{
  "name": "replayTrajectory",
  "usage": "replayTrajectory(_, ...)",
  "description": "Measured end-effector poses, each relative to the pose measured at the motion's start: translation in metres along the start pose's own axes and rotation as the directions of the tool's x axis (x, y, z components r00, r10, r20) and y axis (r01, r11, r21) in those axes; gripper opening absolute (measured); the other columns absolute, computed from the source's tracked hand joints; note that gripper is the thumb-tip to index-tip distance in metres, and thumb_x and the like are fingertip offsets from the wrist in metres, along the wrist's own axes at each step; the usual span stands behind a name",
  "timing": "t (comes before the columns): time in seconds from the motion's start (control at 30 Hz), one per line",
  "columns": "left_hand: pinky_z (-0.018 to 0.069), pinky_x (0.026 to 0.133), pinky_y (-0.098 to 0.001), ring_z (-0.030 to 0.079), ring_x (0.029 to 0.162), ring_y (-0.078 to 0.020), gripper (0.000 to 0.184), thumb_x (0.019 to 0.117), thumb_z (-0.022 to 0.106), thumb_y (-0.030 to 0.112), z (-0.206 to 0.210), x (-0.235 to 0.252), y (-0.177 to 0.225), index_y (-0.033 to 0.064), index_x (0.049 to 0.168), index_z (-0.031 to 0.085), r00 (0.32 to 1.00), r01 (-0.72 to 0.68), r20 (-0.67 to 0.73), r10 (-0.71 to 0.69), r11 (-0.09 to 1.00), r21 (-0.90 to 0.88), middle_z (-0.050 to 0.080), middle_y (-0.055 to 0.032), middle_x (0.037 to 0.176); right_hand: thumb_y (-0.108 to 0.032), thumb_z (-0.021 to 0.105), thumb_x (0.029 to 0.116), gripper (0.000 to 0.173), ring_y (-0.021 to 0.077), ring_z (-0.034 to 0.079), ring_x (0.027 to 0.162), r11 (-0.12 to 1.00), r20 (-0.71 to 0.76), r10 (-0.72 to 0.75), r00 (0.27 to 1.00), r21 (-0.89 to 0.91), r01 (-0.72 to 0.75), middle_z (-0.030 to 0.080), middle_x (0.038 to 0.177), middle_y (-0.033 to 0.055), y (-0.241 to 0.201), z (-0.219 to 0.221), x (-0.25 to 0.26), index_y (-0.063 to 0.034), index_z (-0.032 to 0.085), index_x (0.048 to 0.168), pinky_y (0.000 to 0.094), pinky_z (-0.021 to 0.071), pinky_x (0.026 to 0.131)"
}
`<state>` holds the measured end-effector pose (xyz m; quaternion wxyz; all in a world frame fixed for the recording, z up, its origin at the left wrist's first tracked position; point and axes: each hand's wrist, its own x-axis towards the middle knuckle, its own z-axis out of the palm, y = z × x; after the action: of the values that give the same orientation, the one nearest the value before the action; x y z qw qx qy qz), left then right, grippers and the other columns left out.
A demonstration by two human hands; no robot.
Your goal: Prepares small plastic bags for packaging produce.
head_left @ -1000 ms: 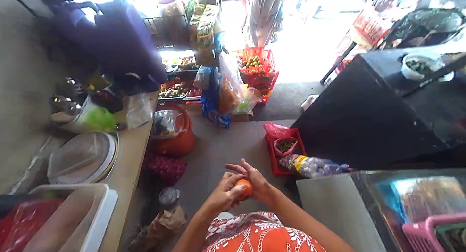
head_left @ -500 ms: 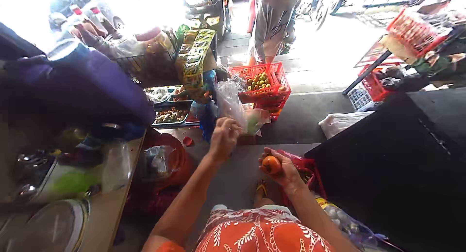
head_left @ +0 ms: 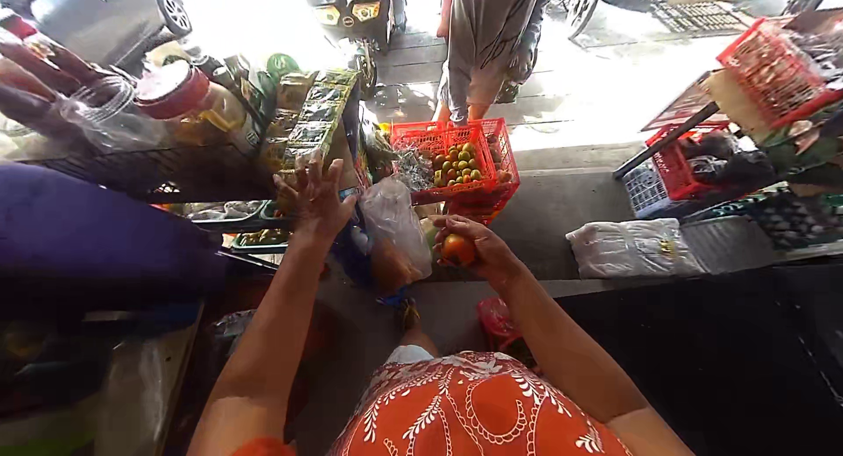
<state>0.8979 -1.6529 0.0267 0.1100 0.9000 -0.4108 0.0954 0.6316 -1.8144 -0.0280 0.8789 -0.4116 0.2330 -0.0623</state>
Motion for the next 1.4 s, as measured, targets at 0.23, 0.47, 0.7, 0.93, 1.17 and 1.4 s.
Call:
replayTrajectory(0.23, 0.0276, 0.113, -0.0719, 0.058, 0.132, -0.0331, 0.02, 0.0931, 0.068, 0.026, 0.001, 0.025, -0.041, 0.0162, 0.109, 0.075, 0.951, -0.194, -0.292, 0.105, 0.935, -0.297, 0.074, -0.0032, 0.121, -0.012, 0.068, 0.0977, 0.012, 0.0137, 0.069, 0.072, 0.812, 0.082, -0.159, 0.984, -0.556, 0.177, 0.073, 0.085, 0.0064, -0.029, 0.068, 0.081, -0.0028, 0.073, 0.102, 0.0319, 0.0601, 0.07)
replayTrajectory(0.47, 0.0574, 0.088, -0.0314, 0.071, 0.098, -0.0131, 0.021, 0.1, 0.064, 0.018, -0.051, 0.061, -0.084, 0.0031, 0.112, 0.073, 0.957, -0.223, -0.281, 0.068, 0.793, -0.568, 0.074, -0.01, 0.109, -0.017, 0.07, 0.0948, 0.015, 0.0165, 0.07, 0.084, 0.071, 0.45, -0.509, 0.734, -0.828, 0.557, 0.074, 0.096, 0.0059, -0.045, 0.124, 0.134, -0.0078, 0.077, 0.104, 0.0394, 0.0601, 0.077)
replayTrajectory(0.7, 0.0581, 0.091, -0.027, 0.07, 0.101, -0.0071, 0.019, 0.0998, 0.066, 0.02, -0.051, 0.06, -0.096, 0.0063, 0.11, 0.074, 0.972, -0.183, -0.233, 0.036, 0.74, -0.647, 0.075, -0.0044, 0.108, -0.048, 0.074, 0.0903, 0.045, 0.0302, 0.07, 0.081, -0.329, 0.58, -0.4, 0.71, -0.814, 0.479, 0.073, 0.089, 0.0101, -0.041, 0.143, 0.15, -0.008, 0.075, 0.111, 0.0488, 0.0568, 0.068)
replayTrajectory(0.93, 0.0527, 0.104, -0.038, 0.068, 0.114, -0.0199, 0.02, 0.0976, 0.068, 0.016, -0.031, 0.054, -0.09, 0.0038, 0.112, 0.074, 0.94, -0.302, -0.312, 0.139, 0.765, -0.569, 0.074, -0.0102, 0.113, -0.018, 0.062, 0.0984, 0.018, 0.0295, 0.072, 0.098, -0.337, 0.571, -0.55, 0.609, -0.819, 0.464, 0.076, 0.098, 0.01, -0.047, 0.141, 0.157, -0.011, 0.079, 0.097, 0.0451, 0.0581, 0.078)
replayTrajectory(1.17, 0.0356, 0.117, -0.0554, 0.043, 0.145, -0.0323, 0.043, 0.0992, 0.062, 0.045, -0.013, 0.044, -0.081, 0.0219, 0.135, 0.066, 0.878, -0.479, -0.193, 0.438, 0.797, -0.368, 0.054, -0.0105, 0.151, -0.021, 0.063, 0.0995, 0.019, 0.0292, 0.071, 0.097, -0.31, 0.507, -0.634, 0.584, -0.858, 0.409, 0.076, 0.1, 0.0102, -0.06, 0.141, 0.164, -0.0103, 0.079, 0.101, 0.0446, 0.0571, 0.079)
replayTrajectory(1.4, 0.0493, 0.108, -0.0512, 0.06, 0.13, -0.0338, 0.026, 0.0913, 0.07, 0.022, -0.009, 0.041, -0.084, 0.0052, 0.111, 0.074, 0.914, -0.392, -0.242, 0.325, 0.861, -0.325, 0.072, -0.0118, 0.124, -0.016, 0.063, 0.0978, 0.013, 0.0279, 0.072, 0.101, -0.43, 0.627, -0.636, 0.45, -0.772, 0.467, 0.075, 0.104, 0.0107, -0.037, 0.135, 0.165, -0.0105, 0.074, 0.104, 0.0439, 0.0601, 0.08)
